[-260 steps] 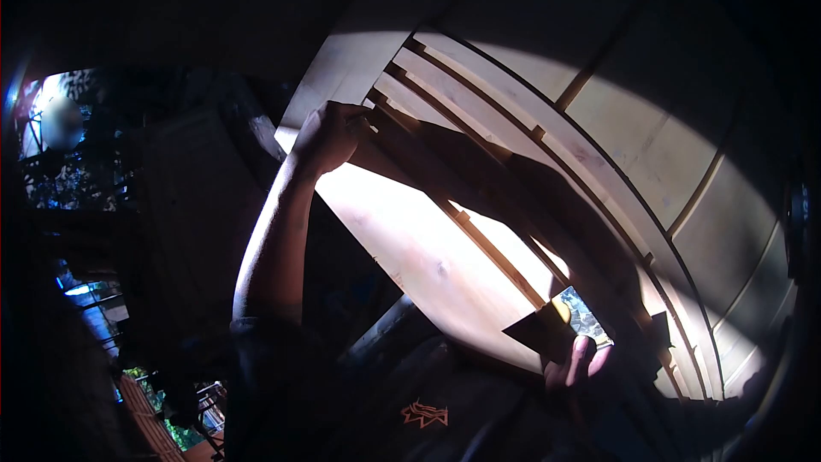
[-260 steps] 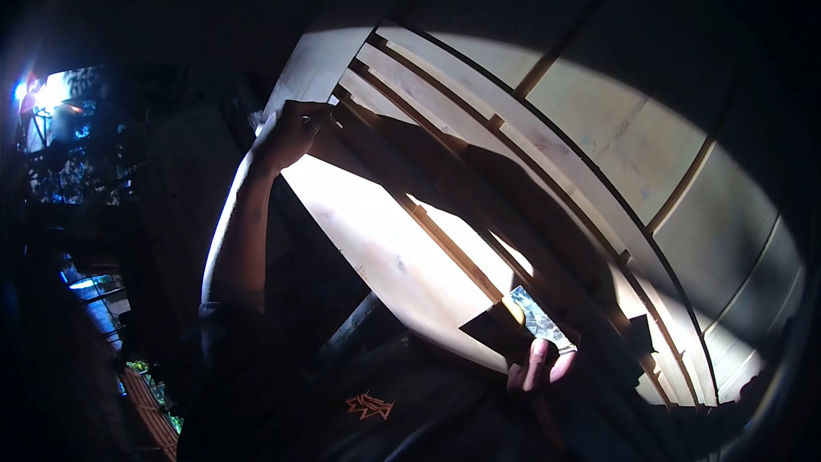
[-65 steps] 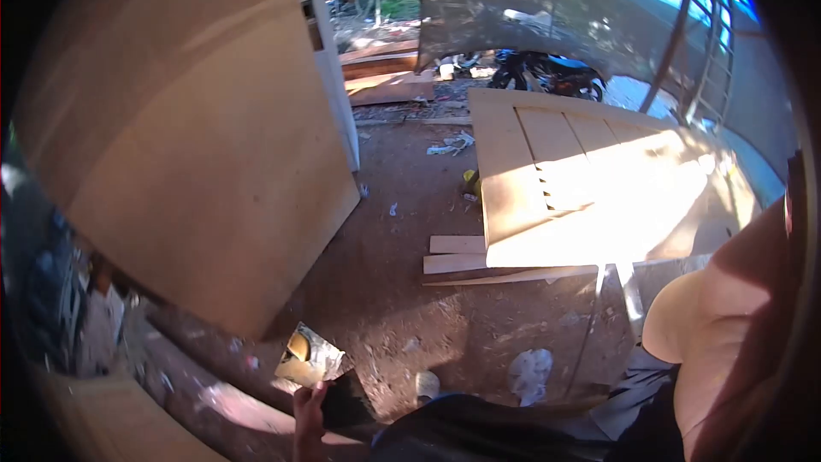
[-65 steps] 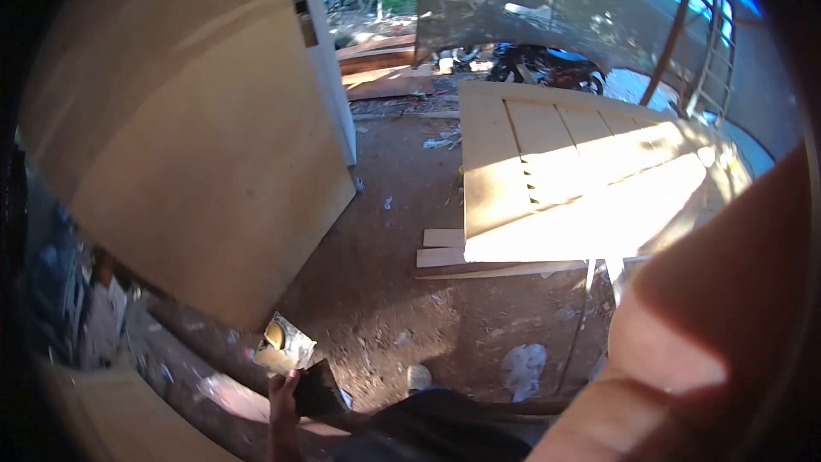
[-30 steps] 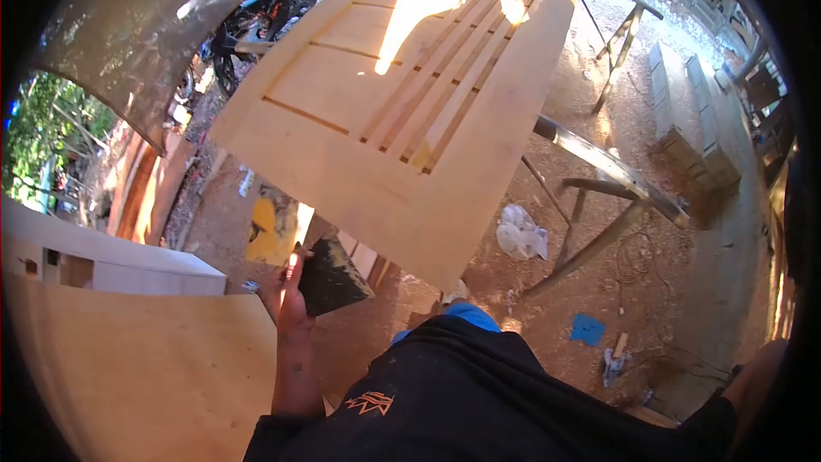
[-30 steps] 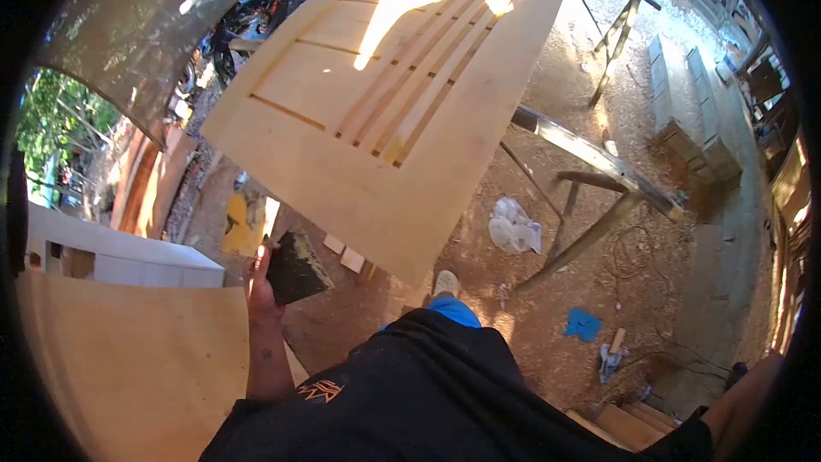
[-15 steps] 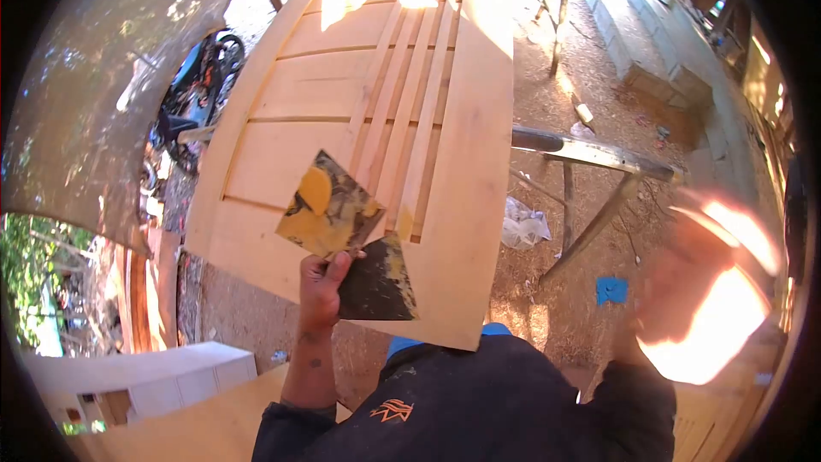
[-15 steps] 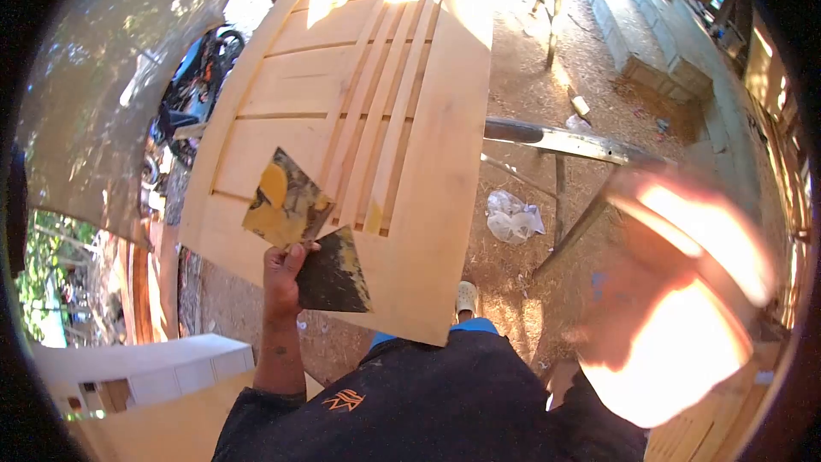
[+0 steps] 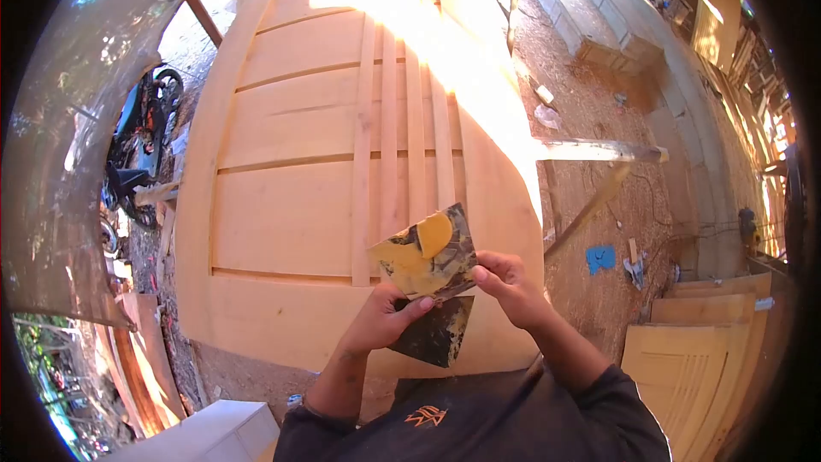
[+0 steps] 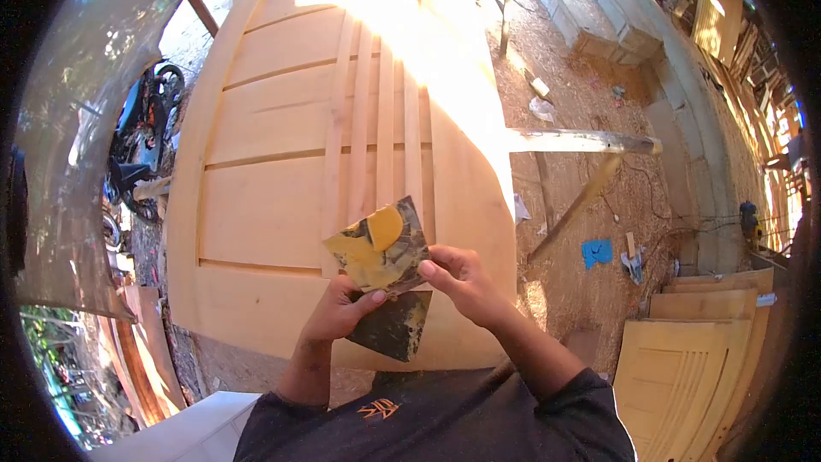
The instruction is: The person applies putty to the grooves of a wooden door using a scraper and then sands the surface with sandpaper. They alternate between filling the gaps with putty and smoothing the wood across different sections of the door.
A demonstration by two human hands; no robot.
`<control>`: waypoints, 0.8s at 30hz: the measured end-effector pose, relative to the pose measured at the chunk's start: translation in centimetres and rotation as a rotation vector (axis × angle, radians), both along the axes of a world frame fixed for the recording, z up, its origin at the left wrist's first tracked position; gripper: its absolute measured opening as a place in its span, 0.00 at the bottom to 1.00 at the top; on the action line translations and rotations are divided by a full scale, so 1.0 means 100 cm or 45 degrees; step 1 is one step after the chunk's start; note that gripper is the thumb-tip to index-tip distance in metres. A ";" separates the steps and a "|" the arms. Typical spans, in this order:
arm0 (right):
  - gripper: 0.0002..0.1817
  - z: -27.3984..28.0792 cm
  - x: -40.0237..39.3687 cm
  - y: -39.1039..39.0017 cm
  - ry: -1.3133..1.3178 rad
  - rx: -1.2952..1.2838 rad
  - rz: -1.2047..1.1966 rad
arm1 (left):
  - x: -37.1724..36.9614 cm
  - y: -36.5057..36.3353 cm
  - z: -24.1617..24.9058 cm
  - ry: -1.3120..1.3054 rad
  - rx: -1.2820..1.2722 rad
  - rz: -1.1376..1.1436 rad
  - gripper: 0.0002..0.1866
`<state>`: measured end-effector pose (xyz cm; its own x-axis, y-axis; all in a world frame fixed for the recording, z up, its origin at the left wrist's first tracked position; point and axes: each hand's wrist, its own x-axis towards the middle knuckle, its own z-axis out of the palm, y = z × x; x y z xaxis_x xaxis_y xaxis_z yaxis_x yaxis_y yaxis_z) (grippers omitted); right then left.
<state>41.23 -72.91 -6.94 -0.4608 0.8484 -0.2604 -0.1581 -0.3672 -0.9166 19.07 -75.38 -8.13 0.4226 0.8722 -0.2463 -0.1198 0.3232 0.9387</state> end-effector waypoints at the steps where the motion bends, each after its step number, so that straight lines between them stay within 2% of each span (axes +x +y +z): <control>1: 0.16 -0.003 0.001 0.003 -0.069 -0.012 -0.041 | 0.001 0.004 -0.002 0.066 0.027 -0.029 0.14; 3: 0.14 -0.013 0.006 0.007 -0.205 -0.053 -0.112 | 0.005 0.010 -0.008 0.199 0.064 -0.080 0.18; 6: 0.12 -0.015 0.019 0.018 0.364 -0.237 -0.596 | 0.004 0.020 0.006 0.073 -0.159 0.055 0.27; 9: 0.13 -0.021 0.060 0.032 0.313 -0.145 -0.627 | 0.006 0.019 0.026 0.221 -0.225 0.472 0.33; 12: 0.12 -0.060 0.094 0.035 0.145 -0.045 -0.591 | -0.001 0.012 0.030 0.568 0.019 0.822 0.34; 13: 0.12 -0.070 0.099 0.034 0.060 -0.010 -0.570 | 0.001 0.015 0.040 0.763 0.127 0.867 0.31; 15: 0.13 -0.079 0.100 0.027 0.050 -0.057 -0.652 | 0.018 0.019 0.060 1.367 0.334 0.846 0.30; 17: 0.13 -0.086 0.100 0.021 0.004 -0.079 -0.661 | 0.029 0.023 0.055 1.755 1.001 0.197 0.30; 18: 0.13 -0.086 0.099 0.021 0.020 -0.057 -0.683 | 0.034 0.023 0.048 1.747 0.961 -0.008 0.29; 21: 0.13 -0.084 0.096 0.022 0.068 -0.045 -0.704 | 0.046 0.025 0.026 1.656 0.552 -0.393 0.29; 22: 0.13 -0.079 0.096 0.020 0.080 -0.080 -0.701 | 0.051 0.025 0.028 1.742 0.382 -0.453 0.29; 24: 0.13 -0.081 0.096 0.018 0.124 -0.107 -0.692 | 0.050 0.030 0.039 1.749 0.498 -0.580 0.28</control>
